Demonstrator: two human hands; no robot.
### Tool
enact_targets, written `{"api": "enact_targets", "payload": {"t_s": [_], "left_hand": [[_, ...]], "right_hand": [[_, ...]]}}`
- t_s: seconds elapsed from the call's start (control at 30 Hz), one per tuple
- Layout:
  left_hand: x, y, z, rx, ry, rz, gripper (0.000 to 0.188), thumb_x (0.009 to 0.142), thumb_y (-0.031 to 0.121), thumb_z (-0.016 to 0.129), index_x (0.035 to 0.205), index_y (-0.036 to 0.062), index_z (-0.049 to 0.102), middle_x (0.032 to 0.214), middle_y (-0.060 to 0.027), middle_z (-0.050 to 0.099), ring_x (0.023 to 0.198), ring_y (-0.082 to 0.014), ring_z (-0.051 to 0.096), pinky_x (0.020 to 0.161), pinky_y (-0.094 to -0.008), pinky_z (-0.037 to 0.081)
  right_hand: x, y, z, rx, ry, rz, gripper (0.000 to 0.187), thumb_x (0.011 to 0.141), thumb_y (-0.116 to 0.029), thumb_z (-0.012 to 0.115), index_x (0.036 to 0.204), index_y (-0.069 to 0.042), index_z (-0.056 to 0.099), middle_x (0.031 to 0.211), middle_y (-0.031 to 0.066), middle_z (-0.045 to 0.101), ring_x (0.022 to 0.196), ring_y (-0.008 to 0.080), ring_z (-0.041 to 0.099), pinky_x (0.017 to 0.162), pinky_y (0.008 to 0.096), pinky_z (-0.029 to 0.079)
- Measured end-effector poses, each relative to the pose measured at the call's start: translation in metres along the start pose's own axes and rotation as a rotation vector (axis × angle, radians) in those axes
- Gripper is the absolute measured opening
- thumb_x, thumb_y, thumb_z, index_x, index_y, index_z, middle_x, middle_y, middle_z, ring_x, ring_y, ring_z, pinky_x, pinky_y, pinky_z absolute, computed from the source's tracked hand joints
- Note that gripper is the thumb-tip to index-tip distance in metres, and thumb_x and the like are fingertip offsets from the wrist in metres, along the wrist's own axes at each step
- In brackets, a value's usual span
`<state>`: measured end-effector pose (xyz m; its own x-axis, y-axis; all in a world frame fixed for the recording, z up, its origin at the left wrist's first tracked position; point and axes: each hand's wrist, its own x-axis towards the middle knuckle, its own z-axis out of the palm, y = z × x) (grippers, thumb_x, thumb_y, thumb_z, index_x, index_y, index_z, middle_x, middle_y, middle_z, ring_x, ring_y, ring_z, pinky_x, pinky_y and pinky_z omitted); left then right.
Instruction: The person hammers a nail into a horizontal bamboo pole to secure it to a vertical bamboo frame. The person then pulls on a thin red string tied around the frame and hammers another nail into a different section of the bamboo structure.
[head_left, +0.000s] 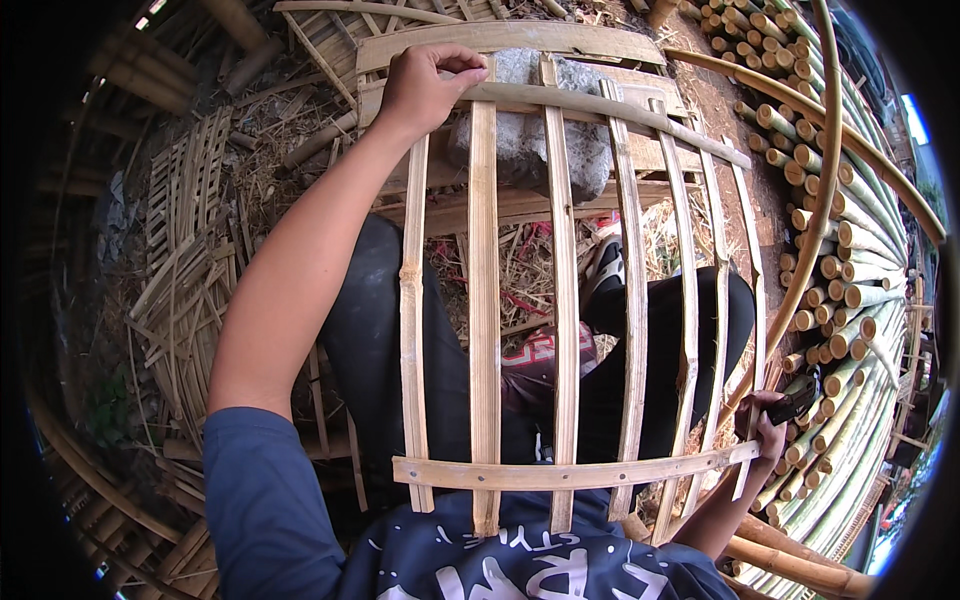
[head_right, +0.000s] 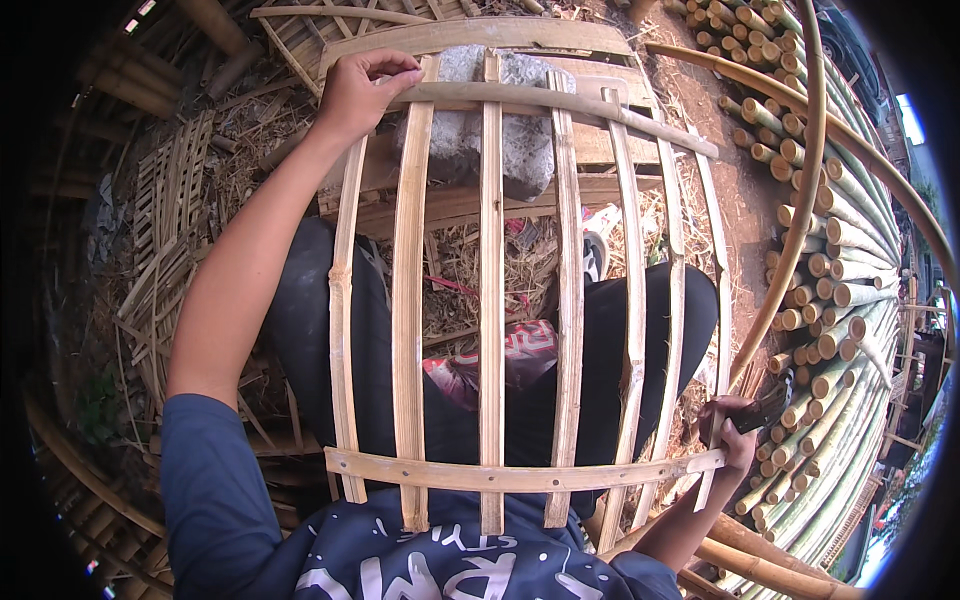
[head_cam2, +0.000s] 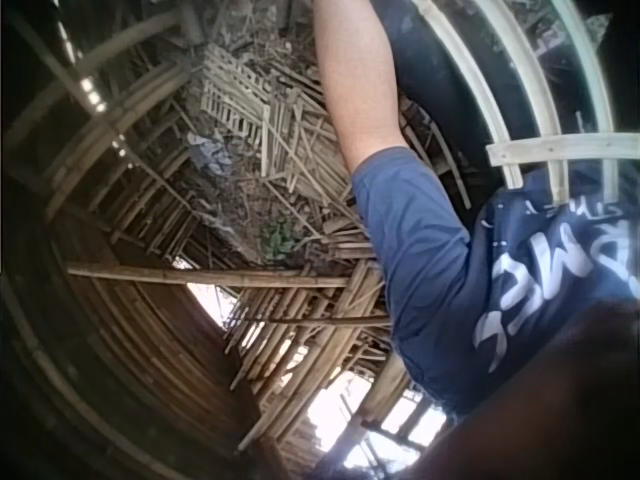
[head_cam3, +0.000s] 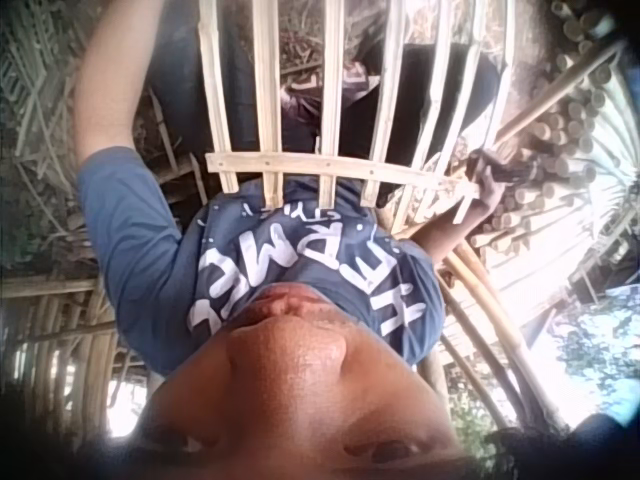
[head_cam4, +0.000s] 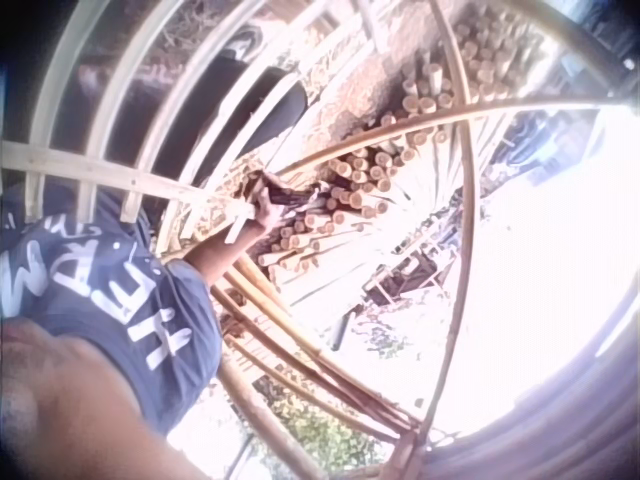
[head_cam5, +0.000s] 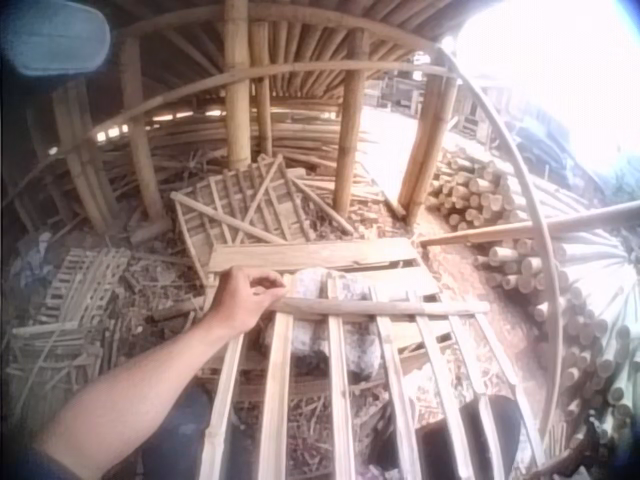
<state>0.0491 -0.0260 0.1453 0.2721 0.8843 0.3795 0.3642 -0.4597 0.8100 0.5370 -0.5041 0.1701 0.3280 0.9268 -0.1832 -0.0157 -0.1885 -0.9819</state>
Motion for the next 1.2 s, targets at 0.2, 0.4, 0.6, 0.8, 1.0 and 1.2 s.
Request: {"api": "enact_targets", "payload": {"t_s": [0.2, 0.4, 0.6, 0.8, 1.0, 1.2], "left_hand": [[0.000, -0.003, 0.001, 0.002, 0.006, 0.013, 0.014, 0.087, 0.012, 0.077, 0.096, 0.0021, 0.075, 0.090, -0.0038, 0.076, 0.084, -0.0086, 0.069, 0.081, -0.0248, 0.052], [0.000, -0.005, 0.001, 0.023, 0.006, 0.017, 0.014, 0.087, 0.012, 0.078, 0.096, 0.0030, 0.075, 0.089, -0.0035, 0.076, 0.084, -0.0089, 0.069, 0.082, -0.0250, 0.053], [-0.002, -0.007, 0.001, 0.026, 0.019, 0.021, 0.013, 0.086, 0.012, 0.078, 0.096, 0.0034, 0.075, 0.088, -0.0033, 0.075, 0.083, -0.0086, 0.069, 0.079, -0.0246, 0.053], [-0.001, -0.008, 0.001, 0.037, 0.029, 0.026, 0.012, 0.087, 0.012, 0.077, 0.095, 0.0036, 0.075, 0.087, -0.0029, 0.075, 0.082, -0.0082, 0.069, 0.078, -0.0244, 0.052], [0.000, -0.010, 0.002, 0.043, 0.034, 0.028, 0.012, 0.086, 0.012, 0.077, 0.095, 0.0033, 0.075, 0.087, -0.0027, 0.075, 0.082, -0.0079, 0.068, 0.078, -0.0241, 0.052], [-0.001, -0.012, 0.004, 0.025, 0.024, 0.016, 0.012, 0.086, 0.012, 0.077, 0.095, 0.0031, 0.075, 0.087, -0.0031, 0.075, 0.082, -0.0080, 0.068, 0.078, -0.0241, 0.052]], "right_hand": [[0.002, 0.000, 0.003, 0.021, -0.019, 0.012, 0.048, 0.081, -0.025, 0.080, 0.115, 0.003, 0.061, 0.090, 0.0202, 0.067, 0.061, 0.0215, 0.061, 0.051, 0.0316, 0.049], [0.001, 0.008, -0.005, 0.060, -0.044, 0.034, 0.049, 0.082, -0.026, 0.080, 0.116, 0.003, 0.061, 0.092, 0.0203, 0.067, 0.065, 0.0219, 0.062, 0.053, 0.0318, 0.049], [0.001, 0.007, 0.003, 0.091, -0.057, 0.041, 0.049, 0.082, -0.025, 0.080, 0.117, 0.003, 0.060, 0.092, 0.0206, 0.067, 0.065, 0.0220, 0.061, 0.053, 0.0318, 0.049], [0.003, 0.007, 0.010, 0.128, -0.064, 0.011, 0.048, 0.082, -0.023, 0.078, 0.118, 0.002, 0.059, 0.091, 0.0209, 0.066, 0.063, 0.0207, 0.059, 0.051, 0.0300, 0.046], [0.003, 0.013, 0.008, 0.112, -0.055, -0.027, 0.047, 0.083, -0.023, 0.078, 0.118, 0.002, 0.059, 0.089, 0.0200, 0.065, 0.062, 0.0208, 0.058, 0.050, 0.0297, 0.044], [0.004, 0.016, 0.007, 0.062, -0.048, -0.087, 0.046, 0.084, -0.022, 0.077, 0.119, 0.002, 0.059, 0.089, 0.0200, 0.065, 0.061, 0.0201, 0.057, 0.049, 0.0289, 0.043]]}}
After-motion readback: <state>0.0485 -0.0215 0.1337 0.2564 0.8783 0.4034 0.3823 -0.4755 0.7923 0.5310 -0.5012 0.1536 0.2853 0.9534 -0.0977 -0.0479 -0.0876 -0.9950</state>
